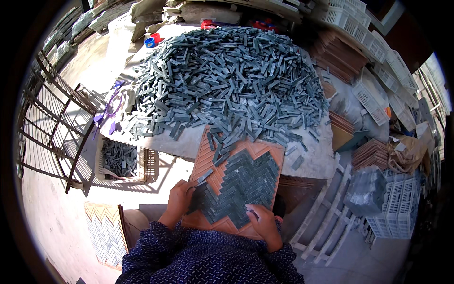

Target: The person arranges small rectangular tiles by hand on a square board, forming a herringbone pattern. The person repeatedly picks tiles from a nearby pile and places them in sequence, then flips the board to check the pattern.

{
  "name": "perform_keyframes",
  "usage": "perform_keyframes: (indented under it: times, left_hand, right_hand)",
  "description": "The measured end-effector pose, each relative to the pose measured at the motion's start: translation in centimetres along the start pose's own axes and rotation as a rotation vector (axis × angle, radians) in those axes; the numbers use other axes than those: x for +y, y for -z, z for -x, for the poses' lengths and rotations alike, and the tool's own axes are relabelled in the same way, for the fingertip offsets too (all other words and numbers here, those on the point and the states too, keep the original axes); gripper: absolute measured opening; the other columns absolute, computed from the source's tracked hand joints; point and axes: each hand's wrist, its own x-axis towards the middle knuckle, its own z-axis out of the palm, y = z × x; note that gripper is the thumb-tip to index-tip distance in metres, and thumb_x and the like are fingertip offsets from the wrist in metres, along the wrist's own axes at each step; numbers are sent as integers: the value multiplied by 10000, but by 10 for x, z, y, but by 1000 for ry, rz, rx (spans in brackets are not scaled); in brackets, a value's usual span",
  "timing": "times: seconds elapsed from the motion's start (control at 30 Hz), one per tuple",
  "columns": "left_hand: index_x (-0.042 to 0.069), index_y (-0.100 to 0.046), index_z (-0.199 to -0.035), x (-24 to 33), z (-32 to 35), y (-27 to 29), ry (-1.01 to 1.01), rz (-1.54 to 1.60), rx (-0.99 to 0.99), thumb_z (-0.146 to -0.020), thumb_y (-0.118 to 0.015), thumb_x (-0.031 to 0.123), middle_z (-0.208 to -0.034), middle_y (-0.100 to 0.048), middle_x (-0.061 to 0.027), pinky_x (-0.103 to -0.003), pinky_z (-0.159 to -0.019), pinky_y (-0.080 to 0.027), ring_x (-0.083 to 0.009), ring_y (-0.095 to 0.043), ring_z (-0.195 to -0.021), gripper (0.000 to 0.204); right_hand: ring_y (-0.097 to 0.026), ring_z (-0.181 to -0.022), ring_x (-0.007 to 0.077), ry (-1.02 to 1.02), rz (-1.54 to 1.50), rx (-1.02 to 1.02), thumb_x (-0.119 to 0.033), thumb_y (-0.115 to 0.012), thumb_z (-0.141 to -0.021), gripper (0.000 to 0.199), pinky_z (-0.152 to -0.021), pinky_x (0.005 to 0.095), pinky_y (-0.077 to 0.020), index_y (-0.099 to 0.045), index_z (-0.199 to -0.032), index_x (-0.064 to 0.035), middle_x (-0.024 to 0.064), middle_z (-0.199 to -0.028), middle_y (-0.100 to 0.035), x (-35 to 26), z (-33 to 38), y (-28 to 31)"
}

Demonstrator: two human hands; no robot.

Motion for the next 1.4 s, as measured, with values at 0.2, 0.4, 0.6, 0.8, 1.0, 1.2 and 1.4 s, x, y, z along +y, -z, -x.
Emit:
perform_keyframes:
  times: [0.2,0.4,0.6,0.8,1.0,1.2,1.4]
  left_hand:
    - [66,-666,-931,-1,-4,3,58,31,-3,-780,-622,55,-813,-599,-121,-380,-643,-501,-308,-614,-743,157]
    - [46,-642,-888,-6,-3,-14,-28,7,91,-787,-616,62,-792,-574,-129,-395,-620,-492,-322,-599,-706,105]
    - [35,-572,-852,-2,-23,-9,-22,-18,40,-761,-666,132,-813,-564,-127,-407,-603,-474,-334,-582,-705,163]
    - [29,-567,-802,7,-53,-25,-131,-58,45,-700,-734,157,-735,-551,-108,-387,-602,-460,-305,-574,-677,234]
    - [9,-573,-819,-7,-55,-11,-26,132,44,-730,-691,108,-729,-574,-117,-343,-591,-462,-250,-590,-660,178]
    - [-10,-586,-848,-13,-30,7,138,228,37,-779,-648,80,-767,-612,-114,-316,-628,-481,-219,-617,-688,129]
    - [-10,-599,-926,-8,-27,3,116,345,-45,-801,-634,101,-853,-629,-143,-323,-664,-494,-234,-633,-756,171]
  right_hand:
    - [-651,-806,276,41,57,-8,-33,-655,-785,231,-699,334,-509,-628,-1013,-12,166,-931,-652,-1,-3,0]
    - [-640,-821,304,30,36,-42,-70,-660,-783,235,-706,357,-508,-633,-1014,-34,155,-935,-654,-10,-8,-4]
    - [-637,-833,311,69,58,-89,-120,-626,-825,209,-713,358,-503,-630,-1012,-27,152,-950,-653,-17,-22,-8]
    - [-631,-823,311,100,-23,-191,-104,-600,-842,177,-712,359,-499,-631,-991,-13,157,-948,-647,-35,-68,-21]
    - [-623,-746,309,224,81,-93,-110,-637,-793,116,-645,367,-499,-626,-882,-36,132,-850,-638,-22,-85,-66]
    - [-591,-696,325,164,291,-41,-154,-626,-774,97,-588,426,-474,-570,-808,-82,104,-767,-589,-29,-88,-98]
    - [-588,-706,330,17,382,-149,-180,-625,-777,123,-590,425,-476,-584,-841,-84,111,-805,-598,-28,-91,-99]
